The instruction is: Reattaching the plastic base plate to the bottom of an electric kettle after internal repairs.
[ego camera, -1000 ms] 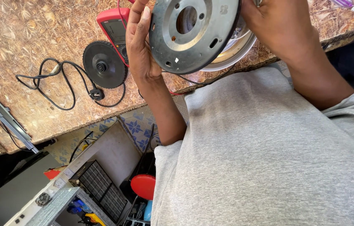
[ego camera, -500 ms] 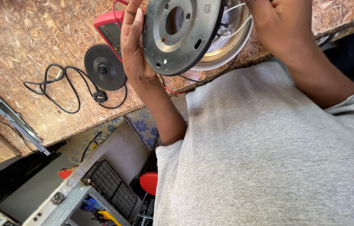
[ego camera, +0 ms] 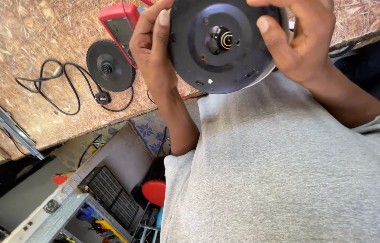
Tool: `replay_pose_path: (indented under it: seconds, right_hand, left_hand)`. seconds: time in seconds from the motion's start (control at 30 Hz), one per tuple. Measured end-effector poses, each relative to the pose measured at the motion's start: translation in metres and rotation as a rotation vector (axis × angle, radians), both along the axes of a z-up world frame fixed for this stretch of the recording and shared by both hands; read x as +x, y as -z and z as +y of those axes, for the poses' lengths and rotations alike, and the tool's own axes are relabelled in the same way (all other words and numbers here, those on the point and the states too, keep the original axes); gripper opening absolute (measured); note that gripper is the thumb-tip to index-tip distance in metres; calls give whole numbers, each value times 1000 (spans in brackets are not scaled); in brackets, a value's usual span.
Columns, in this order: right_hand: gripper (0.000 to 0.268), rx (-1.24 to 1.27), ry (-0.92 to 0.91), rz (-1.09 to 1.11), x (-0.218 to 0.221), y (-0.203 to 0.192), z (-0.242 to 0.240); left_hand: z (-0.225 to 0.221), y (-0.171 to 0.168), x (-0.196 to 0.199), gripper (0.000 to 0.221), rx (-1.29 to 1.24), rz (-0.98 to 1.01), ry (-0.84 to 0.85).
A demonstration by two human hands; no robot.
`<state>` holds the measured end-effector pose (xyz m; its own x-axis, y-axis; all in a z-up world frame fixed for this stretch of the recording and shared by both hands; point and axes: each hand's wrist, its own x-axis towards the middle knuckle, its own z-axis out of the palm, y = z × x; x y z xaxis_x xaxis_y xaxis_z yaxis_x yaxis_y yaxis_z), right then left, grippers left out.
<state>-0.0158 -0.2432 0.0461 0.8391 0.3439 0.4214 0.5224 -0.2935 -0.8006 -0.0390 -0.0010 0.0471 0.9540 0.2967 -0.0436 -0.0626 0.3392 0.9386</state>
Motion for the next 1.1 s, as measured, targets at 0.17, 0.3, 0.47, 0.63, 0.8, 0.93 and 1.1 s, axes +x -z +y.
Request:
replay_pose_path:
  seconds: [0.17, 0.3, 0.47, 0.63, 0.8, 0.93, 1.1]
  right_hand:
    - [27, 221, 131, -79, -7, 19, 12]
    - [16, 305, 175, -83, -7, 20, 17]
    - [32, 301, 124, -235, 1, 5, 23]
    - [22, 326, 168, -197, -2, 7, 22]
    - [30, 346, 196, -286, 1, 6, 24]
    - [25, 283, 94, -284, -2, 15, 16]
    - [28, 303, 49, -413, 6, 14, 21]
  left_hand:
    - [-20, -12, -5, 15, 467, -19, -146]
    - [-35, -27, -2, 20, 512, -5, -264]
    - [-32, -9, 4, 26, 529, 28, -236]
    - [-27, 10, 8, 20, 293, -33, -108]
    - [-33, 57, 2, 29, -391, -140, -80]
    - [-30, 27, 9, 33, 78, -47, -125]
    - [-25, 15, 16, 43, 385, -100, -69]
